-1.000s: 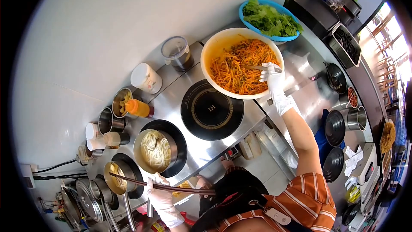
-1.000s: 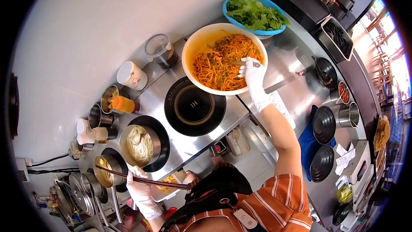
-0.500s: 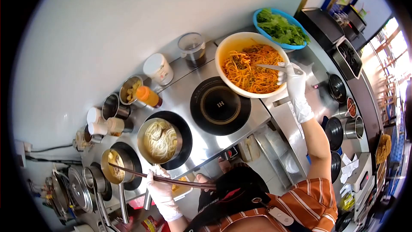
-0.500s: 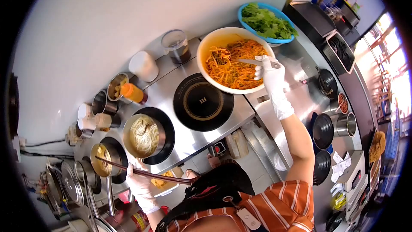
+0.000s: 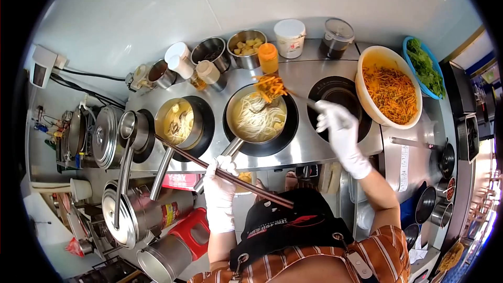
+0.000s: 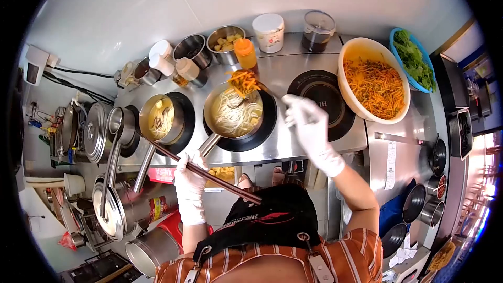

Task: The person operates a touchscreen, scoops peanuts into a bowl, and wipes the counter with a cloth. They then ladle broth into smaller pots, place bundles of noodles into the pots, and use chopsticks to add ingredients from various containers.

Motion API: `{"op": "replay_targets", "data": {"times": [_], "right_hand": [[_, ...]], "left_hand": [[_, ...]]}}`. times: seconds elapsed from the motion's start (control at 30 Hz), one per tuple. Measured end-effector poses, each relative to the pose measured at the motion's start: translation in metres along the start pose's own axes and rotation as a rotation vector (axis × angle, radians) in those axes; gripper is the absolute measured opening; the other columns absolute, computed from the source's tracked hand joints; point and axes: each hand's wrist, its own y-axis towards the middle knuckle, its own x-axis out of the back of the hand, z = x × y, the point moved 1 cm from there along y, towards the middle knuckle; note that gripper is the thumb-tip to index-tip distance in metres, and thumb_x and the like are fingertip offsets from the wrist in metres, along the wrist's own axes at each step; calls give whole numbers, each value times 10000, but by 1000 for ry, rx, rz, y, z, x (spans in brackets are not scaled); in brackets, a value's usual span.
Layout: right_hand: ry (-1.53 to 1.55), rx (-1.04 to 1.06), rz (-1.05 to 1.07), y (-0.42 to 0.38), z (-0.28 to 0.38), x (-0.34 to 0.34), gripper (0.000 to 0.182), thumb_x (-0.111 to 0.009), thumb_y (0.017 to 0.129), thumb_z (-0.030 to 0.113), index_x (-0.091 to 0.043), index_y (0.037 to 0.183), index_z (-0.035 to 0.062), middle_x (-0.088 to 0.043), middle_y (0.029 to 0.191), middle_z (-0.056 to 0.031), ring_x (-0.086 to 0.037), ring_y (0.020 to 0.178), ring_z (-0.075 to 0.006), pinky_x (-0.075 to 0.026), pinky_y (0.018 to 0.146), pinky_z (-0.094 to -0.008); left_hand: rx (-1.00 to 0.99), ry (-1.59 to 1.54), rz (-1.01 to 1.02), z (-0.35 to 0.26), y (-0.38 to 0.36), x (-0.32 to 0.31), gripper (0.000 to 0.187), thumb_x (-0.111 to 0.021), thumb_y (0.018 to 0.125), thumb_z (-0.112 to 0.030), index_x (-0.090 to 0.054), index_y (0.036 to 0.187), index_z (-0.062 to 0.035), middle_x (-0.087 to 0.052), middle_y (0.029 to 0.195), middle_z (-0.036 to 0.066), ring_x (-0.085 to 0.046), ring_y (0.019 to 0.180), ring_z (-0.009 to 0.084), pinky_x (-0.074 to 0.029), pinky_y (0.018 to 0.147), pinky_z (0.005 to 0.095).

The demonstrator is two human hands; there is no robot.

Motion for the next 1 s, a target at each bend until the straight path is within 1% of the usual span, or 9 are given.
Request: {"op": "replay_targets", "data": {"times": [0.1,0.2,0.27,0.4,0.53,0.6,0.73,0.83,1.0], "right_hand": [[-833,703,403,-20,-40,-33,335,-605,855,45,-598,1189,28,-562,864,-88,-578,723,-196,-514,633,-292],[-1149,777,610,-26,-70,-44,376,-621,836,150,-576,1198,59,-523,834,-73,-551,727,-227,-516,629,-330],[-1149,823,430,-24,-68,-46,368,-625,829,135,-579,1184,49,-542,859,-84,-566,741,-231,-514,615,-336],[55,91,-68,-20,-47,-29,255,-566,944,181,-639,1108,0,-646,855,-91,-620,664,-155,-537,619,-266],[165,0,-433,-19,6,61,316,-501,987,230,-639,1073,-41,-615,736,-73,-590,598,-127,-530,555,-264],[128,104,-586,-16,32,114,290,-511,981,209,-643,1076,-32,-615,746,-60,-582,613,-116,-517,569,-248],[-250,157,-753,23,20,224,223,-564,953,170,-667,1067,8,-615,779,-32,-553,638,-74,-487,584,-214],[-668,306,-673,70,-23,270,194,-586,927,151,-668,1040,15,-663,840,-96,-625,715,-188,-512,668,-295],[-1099,458,-375,104,-53,272,219,-599,876,131,-640,1059,20,-632,915,-196,-612,846,-378,-507,759,-426]], "left_hand": [[5,-28,4,-10,-3,16,200,-511,953,-202,-551,1006,-13,-577,841,91,-544,722,217,-468,641,329],[41,-77,34,-18,2,35,225,-508,954,-201,-557,1046,-2,-600,878,107,-558,740,224,-474,652,333],[77,-127,86,-21,3,36,239,-507,955,-204,-559,1064,3,-612,897,116,-564,749,227,-478,657,336],[12,74,-39,-21,0,19,205,-514,944,-199,-553,960,2,-570,809,74,-528,713,193,-441,640,294],[0,149,-28,-15,13,22,198,-542,926,-201,-561,943,-5,-578,795,53,-526,681,165,-450,617,287],[70,144,205,-13,27,34,169,-540,934,-199,-558,937,-31,-589,809,54,-527,682,155,-461,618,289],[61,216,-23,7,23,-7,151,-489,968,-185,-533,864,-85,-564,780,-4,-571,722,123,-492,649,256],[160,204,218,19,34,-9,191,-462,982,-228,-539,876,-89,-597,824,-6,-588,764,126,-494,657,269],[171,201,97,48,34,-35,199,-476,975,-230,-571,926,-62,-631,873,34,-603,791,171,-504,673,298]]}}
